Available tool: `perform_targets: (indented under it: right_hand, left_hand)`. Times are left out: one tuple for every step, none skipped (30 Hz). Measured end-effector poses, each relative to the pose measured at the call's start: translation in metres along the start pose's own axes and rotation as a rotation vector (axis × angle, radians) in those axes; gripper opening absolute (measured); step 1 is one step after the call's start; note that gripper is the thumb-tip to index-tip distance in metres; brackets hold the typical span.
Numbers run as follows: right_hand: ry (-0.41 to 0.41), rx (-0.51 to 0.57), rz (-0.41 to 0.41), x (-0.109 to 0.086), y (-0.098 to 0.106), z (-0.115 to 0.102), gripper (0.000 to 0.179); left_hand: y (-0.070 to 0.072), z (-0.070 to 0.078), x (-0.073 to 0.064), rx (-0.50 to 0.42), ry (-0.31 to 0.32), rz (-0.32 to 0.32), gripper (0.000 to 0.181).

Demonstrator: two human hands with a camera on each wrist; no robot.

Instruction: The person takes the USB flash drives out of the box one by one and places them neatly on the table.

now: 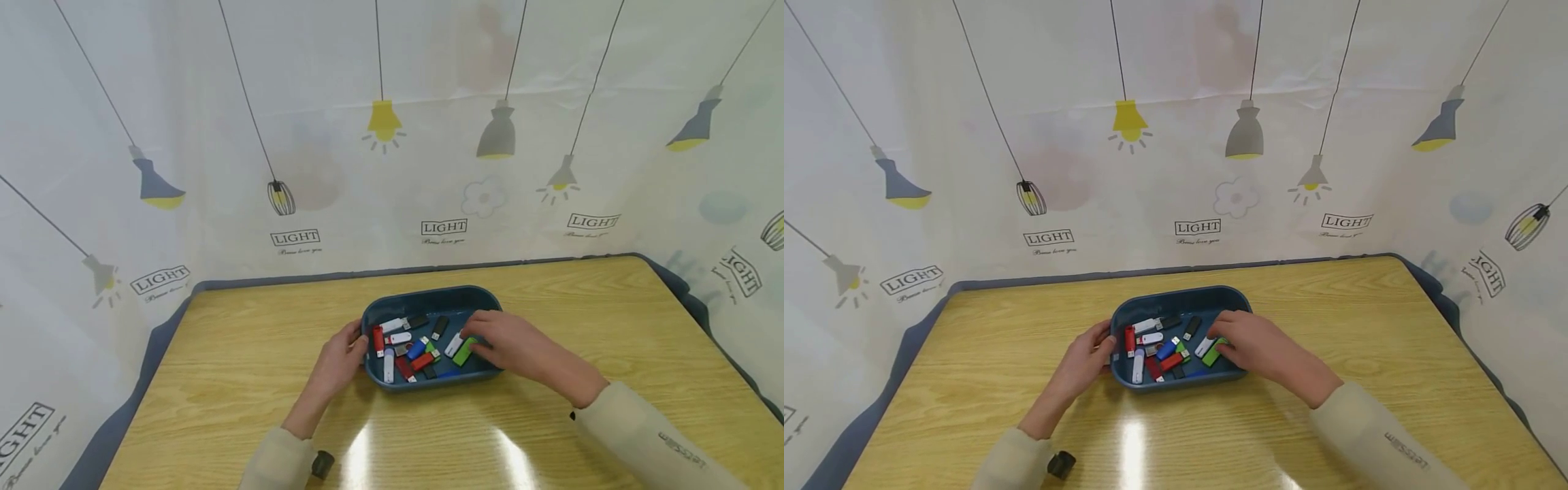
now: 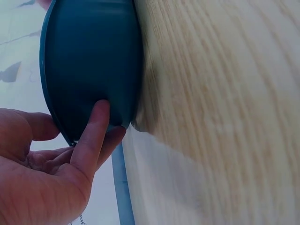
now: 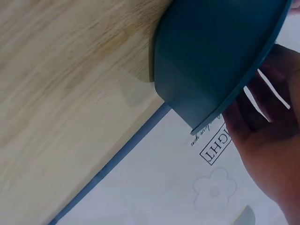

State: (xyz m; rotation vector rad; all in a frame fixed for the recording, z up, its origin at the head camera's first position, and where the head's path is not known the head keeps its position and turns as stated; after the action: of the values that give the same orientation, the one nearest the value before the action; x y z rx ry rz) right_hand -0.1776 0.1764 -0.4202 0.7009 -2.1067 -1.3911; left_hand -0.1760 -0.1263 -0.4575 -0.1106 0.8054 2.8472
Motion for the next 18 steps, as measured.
perform_targets:
  right_hand:
    - [0.005,-0.002,-0.034,0.003,-0.002,0.0,0.018]
    - [0.008,-0.003,-0.065,0.005,-0.004,0.0,0.017]
    - [0.011,-0.003,-0.092,0.008,-0.005,0.001,0.017]
    - [0.011,0.001,-0.116,0.01,-0.006,0.001,0.016]
    - [0.013,0.003,-0.138,0.012,-0.008,0.002,0.015]
    - [0.015,0.008,-0.158,0.014,-0.009,0.002,0.015]
    - [0.019,0.011,-0.175,0.016,-0.01,0.003,0.014]
    - [0.022,0.01,-0.189,0.018,-0.011,0.004,0.014]
    - [0.021,0.011,-0.203,0.019,-0.012,0.004,0.013]
    - [0.016,0.013,-0.215,0.02,-0.014,0.005,0.013]
    - [0.015,0.008,-0.226,0.021,-0.014,0.006,0.013]
    - [0.009,0.006,-0.235,0.021,-0.015,0.006,0.013]
    - [0.003,0.002,-0.243,0.022,-0.016,0.007,0.013]
    - [-0.003,-0.004,-0.248,0.022,-0.016,0.007,0.014]
    - [-0.01,-0.011,-0.251,0.023,-0.016,0.007,0.014]
    - [-0.014,-0.023,-0.253,0.024,-0.016,0.007,0.014]
    - [-0.019,-0.034,-0.254,0.025,-0.017,0.007,0.015]
    - [-0.025,-0.043,-0.254,0.025,-0.017,0.007,0.015]
  left_hand:
    - [0.0,0.0,0.0,-0.011,0.001,-0.002,0.047]
    - [0.0,-0.001,0.0,-0.017,0.005,-0.003,0.047]
    - [0.0,-0.001,0.0,-0.024,0.007,-0.005,0.047]
    - [-0.001,-0.001,0.0,-0.029,0.009,-0.007,0.047]
    - [-0.001,-0.001,0.0,-0.031,0.011,-0.007,0.047]
    - [-0.001,-0.001,0.0,-0.032,0.013,-0.007,0.047]
    - [-0.001,-0.001,0.0,-0.034,0.013,-0.008,0.047]
    - [-0.001,-0.001,0.0,-0.034,0.014,-0.007,0.047]
    - [-0.001,-0.002,0.0,-0.033,0.014,-0.007,0.046]
    - [-0.001,-0.002,0.0,-0.033,0.013,-0.007,0.046]
    - [-0.001,-0.002,0.0,-0.034,0.014,-0.007,0.046]
    - [-0.001,-0.002,0.0,-0.033,0.013,-0.006,0.046]
    - [-0.001,-0.002,0.0,-0.033,0.012,-0.005,0.047]
    - [-0.001,-0.002,-0.001,-0.033,0.014,-0.005,0.047]
    - [-0.001,-0.002,-0.001,-0.03,0.014,-0.004,0.047]
    - [-0.001,-0.002,-0.001,-0.028,0.014,-0.003,0.047]
    - [0.0,-0.002,-0.001,-0.027,0.013,-0.002,0.047]
    - [0.0,-0.002,-0.001,-0.025,0.011,-0.002,0.047]
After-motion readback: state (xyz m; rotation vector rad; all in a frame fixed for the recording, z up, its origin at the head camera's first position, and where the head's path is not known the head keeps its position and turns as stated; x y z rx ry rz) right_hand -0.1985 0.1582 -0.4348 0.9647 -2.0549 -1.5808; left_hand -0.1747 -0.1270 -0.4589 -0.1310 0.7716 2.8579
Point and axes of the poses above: each hand's wrist, its own x-axis towards the middle knuckle, its own y-axis out of the back of the hand, z = x × y, the point moved 2 cm from there along x, towards the middle knuckle, and after that the axes turned 6 degrees about x, right-handed, at the moved point
